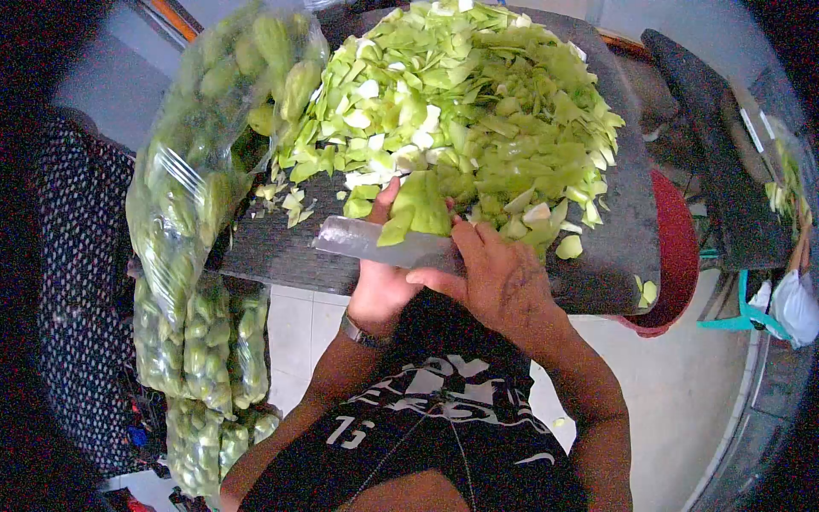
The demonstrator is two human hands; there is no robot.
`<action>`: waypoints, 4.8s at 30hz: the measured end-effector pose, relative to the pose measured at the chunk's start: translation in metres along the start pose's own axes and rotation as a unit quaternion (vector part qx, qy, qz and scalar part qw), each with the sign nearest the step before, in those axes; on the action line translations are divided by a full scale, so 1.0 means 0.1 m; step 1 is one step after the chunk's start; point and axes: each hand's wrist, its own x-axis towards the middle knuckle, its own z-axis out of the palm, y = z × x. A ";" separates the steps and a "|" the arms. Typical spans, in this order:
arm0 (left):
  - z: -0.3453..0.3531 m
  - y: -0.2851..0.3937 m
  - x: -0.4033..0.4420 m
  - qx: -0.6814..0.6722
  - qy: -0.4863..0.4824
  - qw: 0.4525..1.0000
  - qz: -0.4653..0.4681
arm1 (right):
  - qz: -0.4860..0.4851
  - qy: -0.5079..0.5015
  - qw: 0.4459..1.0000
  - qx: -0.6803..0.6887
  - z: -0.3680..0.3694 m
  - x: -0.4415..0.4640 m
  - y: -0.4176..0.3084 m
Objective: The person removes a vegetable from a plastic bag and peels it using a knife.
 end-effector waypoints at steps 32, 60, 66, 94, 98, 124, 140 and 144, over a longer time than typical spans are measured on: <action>0.19 -0.01 -0.05 0.020 0.009 0.999 0.037 | 0.096 -0.007 0.995 -0.005 -0.23 0.20 0.57; 0.31 0.02 -0.22 0.088 -0.064 0.994 0.023 | 0.121 -0.027 0.992 0.037 -0.17 0.24 0.72; 0.32 0.00 -0.01 0.033 0.012 0.999 0.035 | 0.059 -0.082 0.992 0.079 -0.34 0.14 0.26; 0.27 0.10 -0.08 0.072 -0.007 0.997 0.026 | 0.137 -0.045 0.987 0.070 -0.51 0.26 0.54; 0.03 -0.09 0.11 0.013 -0.015 0.998 0.058 | 0.054 -0.043 0.997 0.045 -0.28 0.13 0.17; 0.01 0.12 -0.07 0.095 0.038 0.994 0.032 | 0.134 -0.083 0.983 0.096 -0.22 0.11 0.52; 0.15 0.04 -0.05 0.052 -0.005 0.997 0.050 | 0.007 -0.049 0.999 -0.012 -0.10 0.02 0.08; 0.09 0.14 -0.10 0.059 0.038 0.996 0.054 | 0.134 -0.063 0.989 0.016 -0.26 0.11 0.36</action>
